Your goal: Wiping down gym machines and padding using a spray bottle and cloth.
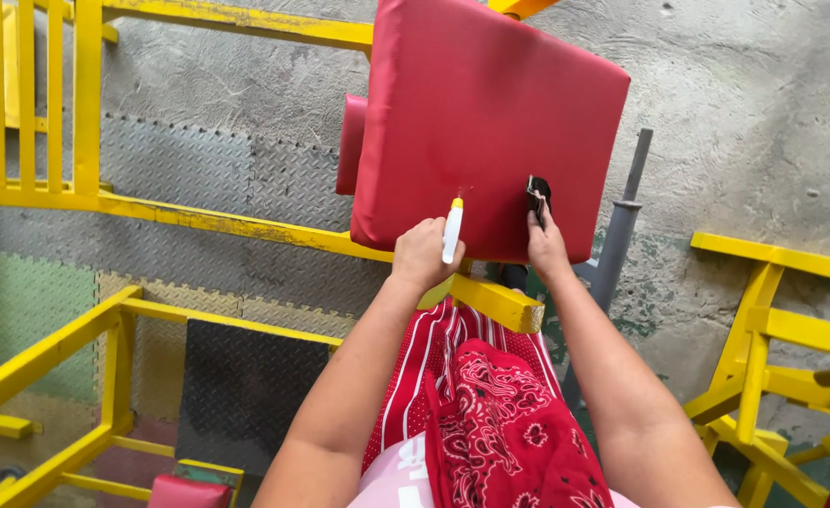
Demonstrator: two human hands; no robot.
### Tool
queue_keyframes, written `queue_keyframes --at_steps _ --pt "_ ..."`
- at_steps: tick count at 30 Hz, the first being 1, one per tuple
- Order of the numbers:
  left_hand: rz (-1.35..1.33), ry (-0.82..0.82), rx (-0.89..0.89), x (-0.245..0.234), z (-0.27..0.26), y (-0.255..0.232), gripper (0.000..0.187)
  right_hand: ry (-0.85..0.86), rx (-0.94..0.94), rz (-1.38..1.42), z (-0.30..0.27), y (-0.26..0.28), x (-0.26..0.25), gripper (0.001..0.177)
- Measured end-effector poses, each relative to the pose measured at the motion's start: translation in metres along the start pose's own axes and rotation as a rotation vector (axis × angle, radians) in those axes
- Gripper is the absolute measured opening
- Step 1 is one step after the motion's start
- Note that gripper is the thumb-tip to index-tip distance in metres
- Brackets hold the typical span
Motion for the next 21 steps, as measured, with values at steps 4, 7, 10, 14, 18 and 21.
queue_keyframes --at_steps 4,7,10,14,18,21 --pt "-0.128 -0.247 0.029 -0.026 -0.023 -0.007 0.032 0.209 -0.364 -0.53 -0.029 0.086 0.066 0.071" --pt "0.124 -0.538 0.066 -0.047 -0.037 -0.013 0.032 0.399 -0.772 -0.786 -0.047 0.121 0.105 0.095" --pt "-0.086 -0.553 -0.065 -0.047 -0.037 -0.007 0.022 0.652 -1.014 -0.857 -0.014 0.111 0.105 0.081" --pt "-0.067 -0.488 -0.383 -0.036 -0.034 0.021 0.022 0.432 -1.005 -1.168 0.131 0.135 0.085 0.081" --pt "-0.132 -0.552 -0.295 -0.029 -0.036 0.034 0.019 0.109 -0.703 -0.858 0.214 0.154 0.067 0.072" --pt "-0.135 -0.582 -0.255 -0.033 -0.035 0.045 0.024 0.189 -0.791 -1.059 0.148 0.189 0.107 0.087"
Point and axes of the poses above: each hand's wrist, its own z-axis towards the middle knuckle, its own x-axis out of the palm, y = z × x, the point moved 9 cm from there along z, towards the middle knuckle, and after that the axes turned 2 degrees about -y, right-handed, at the moved point
